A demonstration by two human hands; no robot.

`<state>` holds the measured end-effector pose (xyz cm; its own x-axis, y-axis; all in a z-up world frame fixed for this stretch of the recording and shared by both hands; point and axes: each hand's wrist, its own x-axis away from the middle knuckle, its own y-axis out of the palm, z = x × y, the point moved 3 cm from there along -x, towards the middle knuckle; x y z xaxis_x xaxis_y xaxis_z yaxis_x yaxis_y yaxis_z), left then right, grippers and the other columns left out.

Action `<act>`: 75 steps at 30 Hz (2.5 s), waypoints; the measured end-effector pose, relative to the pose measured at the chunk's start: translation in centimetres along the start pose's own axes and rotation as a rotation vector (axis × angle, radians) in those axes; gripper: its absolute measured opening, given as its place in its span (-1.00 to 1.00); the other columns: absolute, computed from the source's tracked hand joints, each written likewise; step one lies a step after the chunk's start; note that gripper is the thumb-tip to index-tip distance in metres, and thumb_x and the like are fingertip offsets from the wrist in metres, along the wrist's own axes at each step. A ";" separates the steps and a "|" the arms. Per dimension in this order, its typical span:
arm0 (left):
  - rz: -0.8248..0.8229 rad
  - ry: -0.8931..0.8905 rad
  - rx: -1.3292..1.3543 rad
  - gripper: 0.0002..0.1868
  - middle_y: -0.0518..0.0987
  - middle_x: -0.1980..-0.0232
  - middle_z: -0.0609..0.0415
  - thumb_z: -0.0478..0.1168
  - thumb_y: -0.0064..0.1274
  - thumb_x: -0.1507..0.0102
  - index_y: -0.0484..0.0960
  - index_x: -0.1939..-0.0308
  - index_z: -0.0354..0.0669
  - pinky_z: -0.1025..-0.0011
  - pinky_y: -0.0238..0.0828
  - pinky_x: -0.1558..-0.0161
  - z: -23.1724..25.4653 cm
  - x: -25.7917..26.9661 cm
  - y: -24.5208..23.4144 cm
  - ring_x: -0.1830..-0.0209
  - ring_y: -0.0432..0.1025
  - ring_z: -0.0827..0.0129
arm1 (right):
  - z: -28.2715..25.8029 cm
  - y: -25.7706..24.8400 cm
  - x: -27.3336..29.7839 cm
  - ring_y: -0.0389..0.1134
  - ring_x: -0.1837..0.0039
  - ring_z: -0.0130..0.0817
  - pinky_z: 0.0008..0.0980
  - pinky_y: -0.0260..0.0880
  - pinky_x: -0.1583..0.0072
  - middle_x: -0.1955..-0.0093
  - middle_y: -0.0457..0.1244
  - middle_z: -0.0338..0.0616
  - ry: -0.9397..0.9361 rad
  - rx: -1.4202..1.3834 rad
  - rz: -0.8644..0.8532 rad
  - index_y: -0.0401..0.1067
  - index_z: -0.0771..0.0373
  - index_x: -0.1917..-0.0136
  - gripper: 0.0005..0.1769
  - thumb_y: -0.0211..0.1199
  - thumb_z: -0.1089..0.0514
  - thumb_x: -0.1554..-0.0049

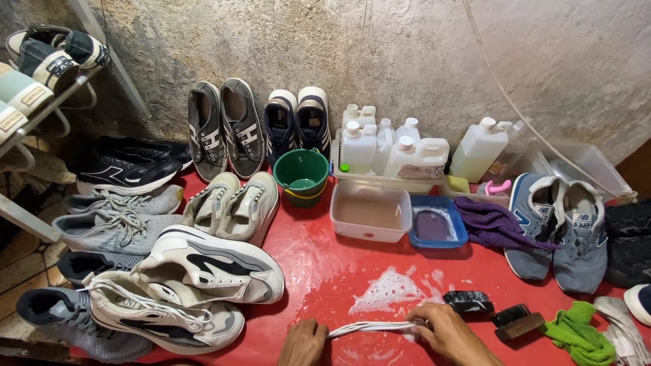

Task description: Wiping and scrubbing a white shoelace with a green cloth and soapy water on a red surface.

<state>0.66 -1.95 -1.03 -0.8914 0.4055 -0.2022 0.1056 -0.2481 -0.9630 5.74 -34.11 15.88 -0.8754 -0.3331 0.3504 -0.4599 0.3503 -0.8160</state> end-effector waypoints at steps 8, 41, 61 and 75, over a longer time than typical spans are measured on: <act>-0.146 -0.132 0.233 -0.77 0.35 0.16 -0.07 -0.30 0.11 -0.26 0.49 0.02 -0.13 -0.12 0.41 0.21 -0.3 0.0 -0.2 0.27 0.39 -0.01 | -3.2 -4.0 2.1 0.52 0.13 -0.64 -0.59 0.43 0.02 0.14 0.57 -0.47 0.157 -0.221 0.030 0.76 -0.08 -0.01 -0.79 0.45 0.04 -0.08; 0.330 0.072 0.301 -0.44 0.51 -0.13 0.00 0.03 0.23 -0.20 0.53 -0.24 -0.03 0.13 0.30 -0.04 0.2 -1.4 -9.4 -0.07 0.41 0.14 | 6.0 -1.1 2.3 0.18 -0.54 -0.03 0.05 0.23 -0.47 -0.63 0.01 -0.26 0.718 0.338 0.380 -0.02 -0.45 -0.60 0.17 0.16 -0.77 0.16; 0.352 -0.071 0.539 -0.89 0.47 0.25 0.14 -0.12 0.18 -0.25 0.70 0.19 -0.01 0.23 0.20 0.20 2.2 -1.5 -12.6 0.20 0.40 0.22 | -11.9 4.5 0.2 0.23 -0.28 -0.17 -0.08 0.44 -0.15 -0.27 0.25 -0.37 -0.072 -0.035 0.733 0.48 -0.20 -0.27 -0.26 0.51 -0.36 0.16; 0.365 -0.286 0.717 -0.75 0.68 0.38 0.34 -0.16 0.10 -0.22 0.28 0.36 0.04 0.38 0.18 0.09 2.1 -1.4 -12.1 0.41 0.44 0.40 | -5.8 6.1 0.3 0.24 -0.22 -0.10 -0.03 0.34 -0.23 -0.12 0.35 -0.40 -0.088 0.244 0.945 0.62 -0.18 0.02 -0.61 0.46 -0.23 0.13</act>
<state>-0.26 -1.41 11.26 -0.9430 -0.0222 -0.3321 0.1895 -0.8561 -0.4808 1.78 -26.99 13.64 -0.8485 -0.0760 -0.5237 0.4769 0.3191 -0.8190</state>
